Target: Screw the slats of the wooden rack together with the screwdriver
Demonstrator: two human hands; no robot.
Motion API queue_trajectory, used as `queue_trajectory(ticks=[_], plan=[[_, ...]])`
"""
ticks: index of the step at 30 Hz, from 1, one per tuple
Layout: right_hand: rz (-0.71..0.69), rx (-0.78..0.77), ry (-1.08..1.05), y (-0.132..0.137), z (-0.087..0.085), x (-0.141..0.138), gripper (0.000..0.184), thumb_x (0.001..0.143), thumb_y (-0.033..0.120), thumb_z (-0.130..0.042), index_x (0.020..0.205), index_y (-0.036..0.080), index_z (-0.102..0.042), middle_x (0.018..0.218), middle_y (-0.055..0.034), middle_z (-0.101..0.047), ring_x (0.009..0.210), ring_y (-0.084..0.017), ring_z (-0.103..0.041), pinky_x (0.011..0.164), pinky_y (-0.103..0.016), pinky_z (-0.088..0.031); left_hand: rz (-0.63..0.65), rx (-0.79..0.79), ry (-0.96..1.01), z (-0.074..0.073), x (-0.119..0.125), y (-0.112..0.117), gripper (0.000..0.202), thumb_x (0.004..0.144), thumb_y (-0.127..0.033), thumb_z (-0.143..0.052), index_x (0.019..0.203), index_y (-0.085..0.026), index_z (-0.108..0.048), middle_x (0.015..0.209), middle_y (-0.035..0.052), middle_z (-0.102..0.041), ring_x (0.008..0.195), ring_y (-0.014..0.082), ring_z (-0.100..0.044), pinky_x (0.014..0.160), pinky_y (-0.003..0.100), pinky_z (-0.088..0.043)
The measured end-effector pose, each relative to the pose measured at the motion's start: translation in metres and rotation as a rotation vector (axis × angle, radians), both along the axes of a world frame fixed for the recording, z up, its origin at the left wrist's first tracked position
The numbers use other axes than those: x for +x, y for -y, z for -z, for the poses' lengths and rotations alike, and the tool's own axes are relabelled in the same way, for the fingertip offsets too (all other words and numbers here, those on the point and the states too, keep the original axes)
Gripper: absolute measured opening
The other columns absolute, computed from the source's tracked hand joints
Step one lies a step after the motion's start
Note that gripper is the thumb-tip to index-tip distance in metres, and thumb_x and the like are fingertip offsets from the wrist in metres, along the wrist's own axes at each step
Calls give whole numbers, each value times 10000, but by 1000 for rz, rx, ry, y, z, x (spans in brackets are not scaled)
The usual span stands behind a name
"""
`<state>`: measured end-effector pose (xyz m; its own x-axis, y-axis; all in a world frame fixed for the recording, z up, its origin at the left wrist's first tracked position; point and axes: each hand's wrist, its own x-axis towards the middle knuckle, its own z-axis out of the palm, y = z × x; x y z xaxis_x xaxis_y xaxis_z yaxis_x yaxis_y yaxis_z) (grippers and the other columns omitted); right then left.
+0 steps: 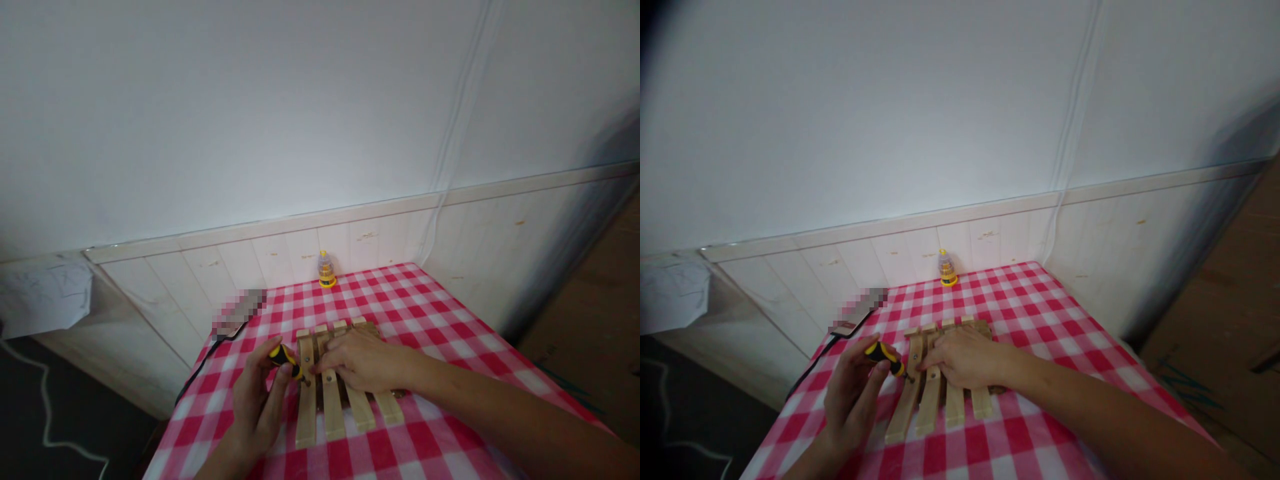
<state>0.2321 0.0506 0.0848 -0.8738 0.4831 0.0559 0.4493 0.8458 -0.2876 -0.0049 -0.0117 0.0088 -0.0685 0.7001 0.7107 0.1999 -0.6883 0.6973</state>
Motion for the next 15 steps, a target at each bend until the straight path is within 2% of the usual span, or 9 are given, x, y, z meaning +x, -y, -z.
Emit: queue_trajectory(ticks=[8,12,15], plan=[[22,5,16,1,-1,0,432,988,141,-502,1238,321,-803,1107,-25,-837,1021,-228,-756,790,-323,-481,-2,-61,2,3,-4,0,378,1020,-336,-682,1384,-245,-637,1078,105,-773,930,251,-781,793,362,-674],[29,8,45,1,-3,0,430,984,135,-508,1233,324,-802,1120,-19,-838,1026,-237,-762,779,-332,-473,-18,-24,-62,6,-7,-1,368,1027,-299,-665,1389,-236,-638,1083,110,-765,944,244,-772,810,368,-674],[35,12,60,2,-4,-1,409,986,137,-510,1193,319,-813,1112,-20,-838,1038,-249,-765,775,-342,-474,-106,75,-136,7,-8,-4,367,988,-230,-708,1352,-233,-664,1088,103,-740,957,229,-741,826,361,-661]])
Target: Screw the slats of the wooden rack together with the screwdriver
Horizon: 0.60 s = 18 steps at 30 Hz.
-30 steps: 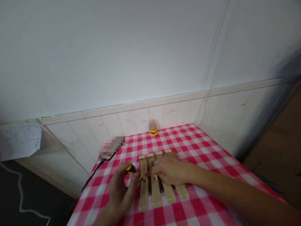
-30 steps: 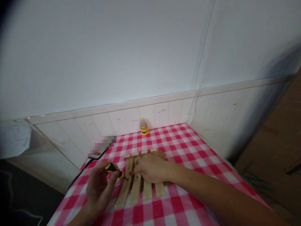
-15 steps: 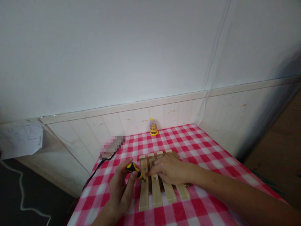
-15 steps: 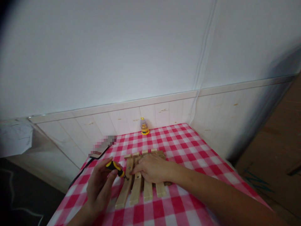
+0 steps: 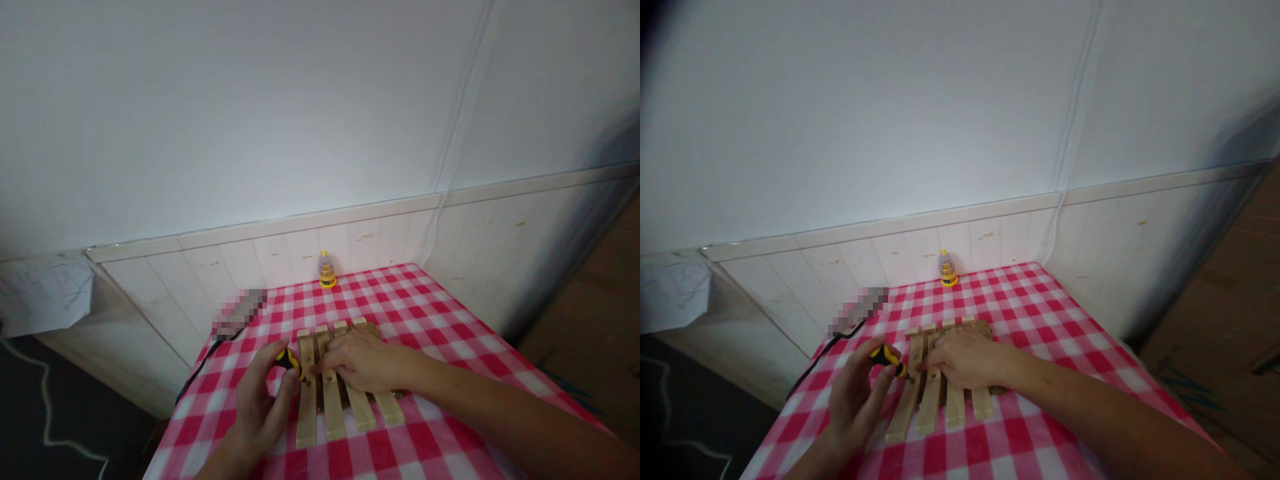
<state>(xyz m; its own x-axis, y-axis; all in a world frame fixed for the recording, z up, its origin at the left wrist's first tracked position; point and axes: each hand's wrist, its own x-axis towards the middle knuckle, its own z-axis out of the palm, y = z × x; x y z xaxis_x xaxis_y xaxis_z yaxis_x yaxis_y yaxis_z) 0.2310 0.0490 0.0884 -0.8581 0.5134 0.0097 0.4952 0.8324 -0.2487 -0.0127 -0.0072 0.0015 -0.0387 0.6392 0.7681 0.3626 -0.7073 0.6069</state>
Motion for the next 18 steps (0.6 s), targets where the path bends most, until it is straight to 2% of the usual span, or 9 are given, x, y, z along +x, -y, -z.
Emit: queue_trajectory(ticks=[5,10,18], plan=[[-14,23,-20,1,0,0,415,976,118,-505,1173,309,-817,1083,-20,-836,1004,-230,-760,771,-331,-478,-85,121,-65,-1,3,-5,416,920,-155,-773,1316,-245,-684,1060,72,-725,901,197,-718,761,301,-652],[-7,4,-34,0,0,0,403,970,125,-512,1142,309,-826,1104,-16,-836,994,-224,-752,774,-324,-483,-71,90,-50,-5,5,-3,396,937,-155,-752,1318,-245,-691,1039,68,-729,879,192,-724,756,297,-655],[7,-27,-46,0,2,0,435,997,135,-490,1215,329,-813,1132,-15,-837,1052,-242,-767,815,-349,-501,-26,68,-88,-4,1,-2,445,954,-125,-721,1371,-271,-676,1078,74,-737,910,202,-738,765,316,-669]])
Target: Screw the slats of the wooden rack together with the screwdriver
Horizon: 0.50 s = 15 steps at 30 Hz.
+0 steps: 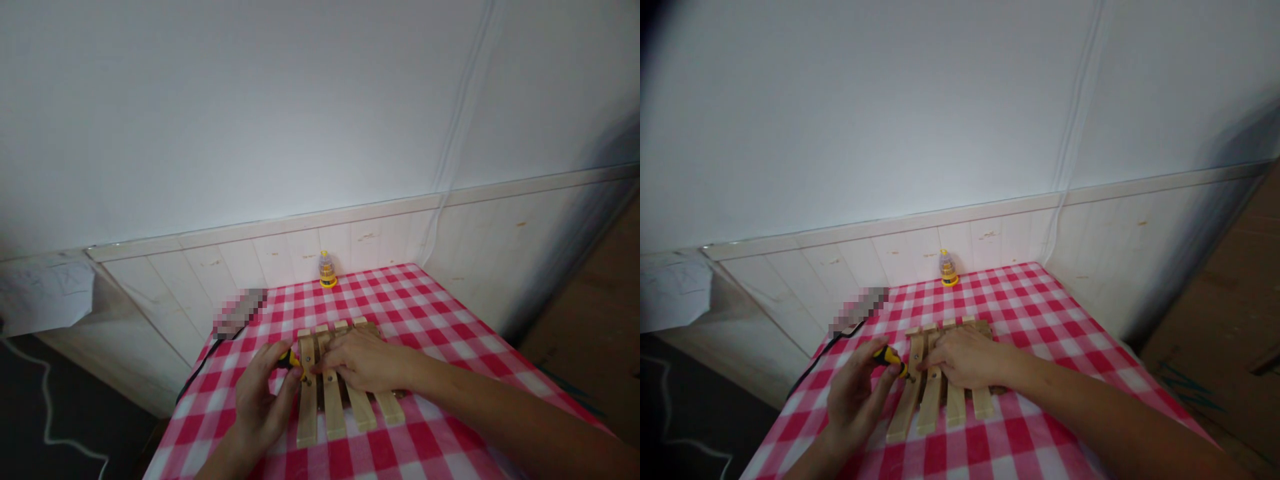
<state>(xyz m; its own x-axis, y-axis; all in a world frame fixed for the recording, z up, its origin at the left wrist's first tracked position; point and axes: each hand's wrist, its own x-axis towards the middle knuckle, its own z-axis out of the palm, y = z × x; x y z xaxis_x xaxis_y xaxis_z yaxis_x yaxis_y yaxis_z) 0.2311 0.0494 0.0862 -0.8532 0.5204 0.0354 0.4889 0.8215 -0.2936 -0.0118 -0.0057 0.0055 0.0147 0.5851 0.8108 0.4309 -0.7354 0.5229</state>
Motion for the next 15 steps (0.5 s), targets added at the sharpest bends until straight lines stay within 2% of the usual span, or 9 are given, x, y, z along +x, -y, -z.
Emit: queue_trajectory(ticks=[4,10,15], plan=[[2,12,3,1,-1,0,415,990,130,-501,1185,310,-820,1120,-18,-839,1040,-236,-767,811,-337,-500,-31,-1,-27,1,-1,1,450,956,-147,-727,1387,-268,-680,1129,93,-764,944,221,-768,806,334,-679],[-15,11,20,0,-2,-1,367,970,114,-522,1091,272,-830,1069,-13,-840,1021,-225,-765,810,-327,-488,24,-82,8,9,-4,3,450,993,-203,-697,1439,-240,-649,1200,131,-790,1028,262,-802,894,380,-684],[-13,8,10,0,-2,0,399,983,122,-515,1158,306,-822,1067,-6,-838,1010,-223,-771,773,-322,-474,47,-138,147,3,5,2,417,1010,-214,-693,1423,-241,-643,1127,97,-802,949,213,-809,836,315,-687]])
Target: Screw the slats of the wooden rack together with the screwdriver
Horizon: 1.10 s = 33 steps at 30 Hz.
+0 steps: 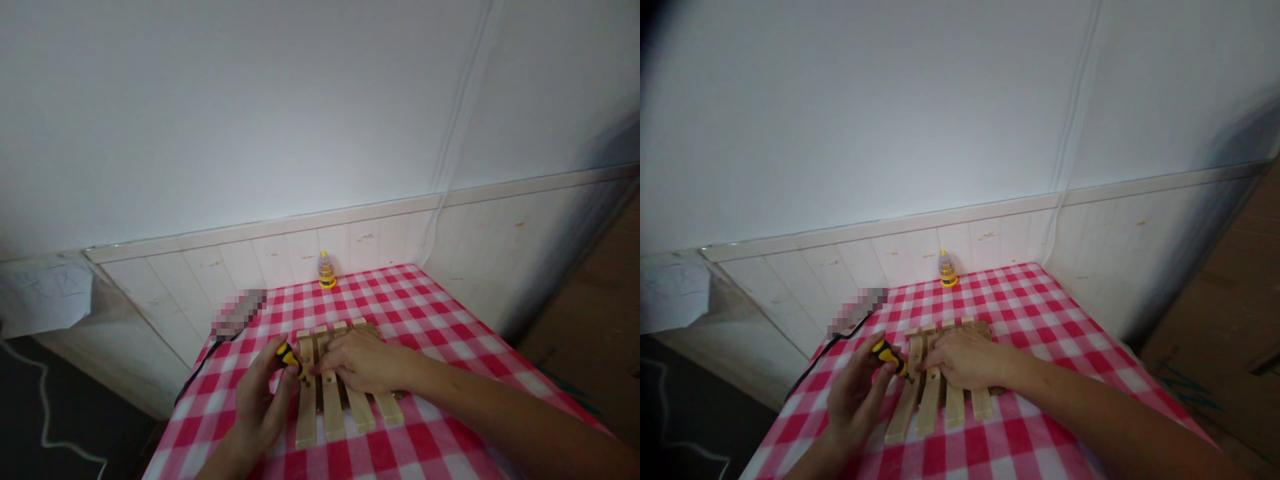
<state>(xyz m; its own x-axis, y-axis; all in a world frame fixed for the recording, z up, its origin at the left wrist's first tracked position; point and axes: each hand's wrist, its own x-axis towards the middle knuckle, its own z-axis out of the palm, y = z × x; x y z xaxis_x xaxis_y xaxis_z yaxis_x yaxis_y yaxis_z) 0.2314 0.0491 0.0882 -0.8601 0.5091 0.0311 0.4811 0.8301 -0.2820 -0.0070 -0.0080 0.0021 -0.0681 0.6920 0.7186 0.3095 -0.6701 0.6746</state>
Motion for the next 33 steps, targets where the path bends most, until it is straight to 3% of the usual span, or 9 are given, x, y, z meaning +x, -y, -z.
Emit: queue_trajectory(ticks=[6,13,19,26,33], plan=[[7,-24,-23,-1,5,1,463,970,105,-510,1262,316,-801,1153,-23,-838,1086,-240,-763,828,-340,-493,-19,46,217,-14,14,-9,464,1013,-175,-693,1455,-276,-596,1074,41,-796,942,148,-801,852,240,-667],[-2,-49,-38,0,2,0,489,973,93,-479,1266,304,-808,1164,-29,-839,1054,-221,-760,846,-326,-509,-159,114,90,-3,13,-18,472,994,-177,-715,1448,-261,-613,1095,56,-774,894,140,-795,802,218,-669],[25,-38,-40,-1,4,0,461,1007,132,-486,1267,342,-803,1161,-23,-836,1060,-219,-759,842,-325,-508,-175,88,-28,7,7,-22,478,1006,-207,-704,1471,-243,-598,1168,101,-750,939,178,-791,821,293,-690],[27,-54,-50,-2,8,0,463,1006,131,-494,1266,365,-798,1203,-19,-829,1100,-223,-761,910,-345,-528,-174,229,-67,1,8,-28,501,963,-201,-769,1438,-281,-634,1077,45,-747,874,147,-751,751,247,-676],[24,-47,-62,-2,7,0,480,1009,139,-497,1282,402,-791,1192,-15,-833,1075,-210,-766,900,-320,-536,-166,242,-55,-2,9,-28,507,957,-224,-787,1437,-298,-639,1049,29,-749,849,146,-740,738,241,-671]])
